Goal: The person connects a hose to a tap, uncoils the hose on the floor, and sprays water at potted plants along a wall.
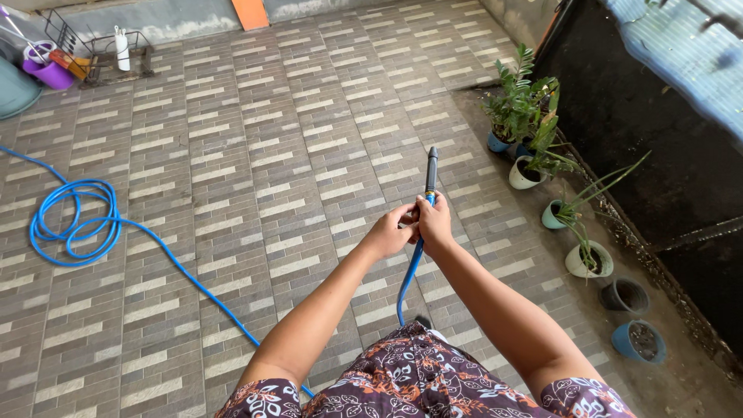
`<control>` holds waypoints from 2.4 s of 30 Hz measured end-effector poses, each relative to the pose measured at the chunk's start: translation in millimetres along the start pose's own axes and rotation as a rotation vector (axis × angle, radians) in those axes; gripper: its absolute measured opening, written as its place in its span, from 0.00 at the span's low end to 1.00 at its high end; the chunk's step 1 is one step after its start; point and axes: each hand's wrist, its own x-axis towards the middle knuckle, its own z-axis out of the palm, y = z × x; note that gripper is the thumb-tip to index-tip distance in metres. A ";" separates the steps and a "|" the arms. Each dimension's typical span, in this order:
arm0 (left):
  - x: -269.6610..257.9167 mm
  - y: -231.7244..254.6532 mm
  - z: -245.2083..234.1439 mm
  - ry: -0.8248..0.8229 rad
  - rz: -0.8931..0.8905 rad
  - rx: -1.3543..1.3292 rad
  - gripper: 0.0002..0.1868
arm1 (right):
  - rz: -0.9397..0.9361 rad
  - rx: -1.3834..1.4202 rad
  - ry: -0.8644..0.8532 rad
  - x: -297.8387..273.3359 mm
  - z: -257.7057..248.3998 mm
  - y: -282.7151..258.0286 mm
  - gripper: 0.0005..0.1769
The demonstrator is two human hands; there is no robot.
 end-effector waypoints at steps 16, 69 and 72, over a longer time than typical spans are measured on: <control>179.1 6.2 -64.8 0.079 -0.009 -0.007 0.25 | 0.003 0.014 -0.100 196.2 35.9 -38.4 0.15; 609.0 5.4 -403.0 -0.075 0.000 -0.104 0.26 | -0.045 0.004 0.046 654.9 295.0 -127.1 0.12; 617.5 5.4 -415.5 -0.058 0.015 -0.118 0.25 | -0.067 0.008 0.028 671.5 303.5 -121.9 0.13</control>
